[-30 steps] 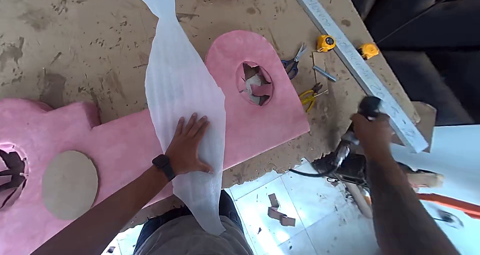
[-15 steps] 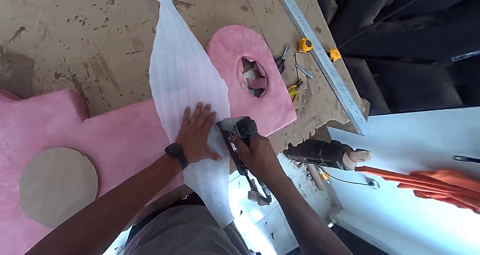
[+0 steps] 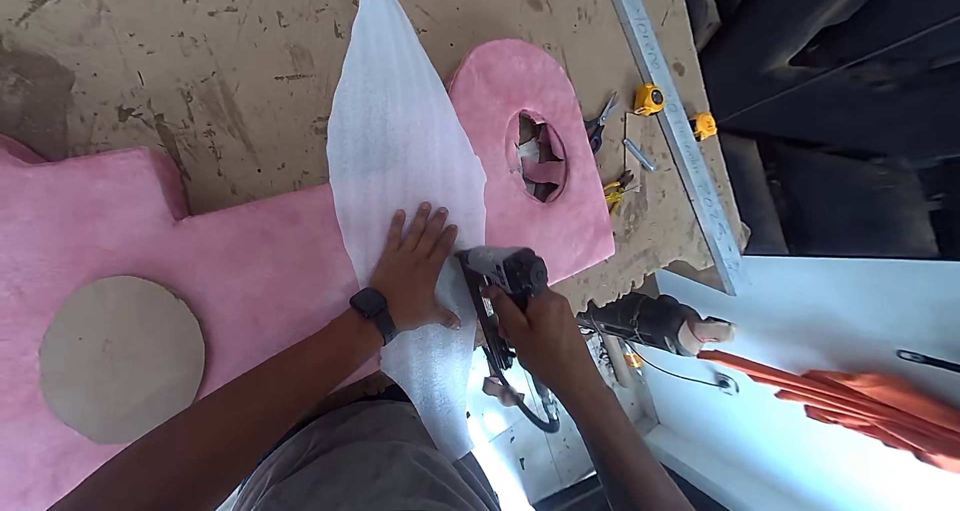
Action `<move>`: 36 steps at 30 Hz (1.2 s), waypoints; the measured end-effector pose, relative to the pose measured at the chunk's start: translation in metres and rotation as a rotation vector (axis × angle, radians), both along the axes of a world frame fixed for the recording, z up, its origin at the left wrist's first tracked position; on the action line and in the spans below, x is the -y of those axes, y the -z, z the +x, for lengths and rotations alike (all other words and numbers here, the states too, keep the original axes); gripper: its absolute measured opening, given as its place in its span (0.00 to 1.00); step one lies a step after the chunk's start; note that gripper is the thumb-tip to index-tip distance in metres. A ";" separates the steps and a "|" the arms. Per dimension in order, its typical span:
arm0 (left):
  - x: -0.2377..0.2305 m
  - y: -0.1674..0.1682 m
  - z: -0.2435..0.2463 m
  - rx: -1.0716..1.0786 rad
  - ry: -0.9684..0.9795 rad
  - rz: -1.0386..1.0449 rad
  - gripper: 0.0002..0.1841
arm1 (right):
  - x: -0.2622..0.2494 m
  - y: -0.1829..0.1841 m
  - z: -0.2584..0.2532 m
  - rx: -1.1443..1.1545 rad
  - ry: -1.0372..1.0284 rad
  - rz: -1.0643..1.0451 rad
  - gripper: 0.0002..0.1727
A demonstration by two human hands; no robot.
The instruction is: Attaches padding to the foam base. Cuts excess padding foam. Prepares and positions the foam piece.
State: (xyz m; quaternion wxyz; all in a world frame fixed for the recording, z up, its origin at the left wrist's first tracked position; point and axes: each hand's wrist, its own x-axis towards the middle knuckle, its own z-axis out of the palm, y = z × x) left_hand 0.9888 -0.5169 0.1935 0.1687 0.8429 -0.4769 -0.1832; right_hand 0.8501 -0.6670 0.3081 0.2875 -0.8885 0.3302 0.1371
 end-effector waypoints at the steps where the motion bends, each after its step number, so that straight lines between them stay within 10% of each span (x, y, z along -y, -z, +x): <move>1: 0.000 0.001 0.000 -0.005 -0.003 -0.001 0.82 | -0.001 0.002 -0.004 0.001 0.001 -0.006 0.17; 13: -0.006 -0.008 -0.010 0.028 -0.010 0.001 0.80 | -0.010 0.003 -0.033 -0.008 0.038 0.016 0.13; 20: -0.063 -0.019 -0.088 -0.007 0.154 -0.016 0.38 | 0.005 0.000 -0.067 0.124 0.186 0.155 0.15; 36: -0.083 -0.014 -0.122 0.013 0.203 0.031 0.36 | -0.001 -0.005 -0.053 0.044 0.036 0.077 0.13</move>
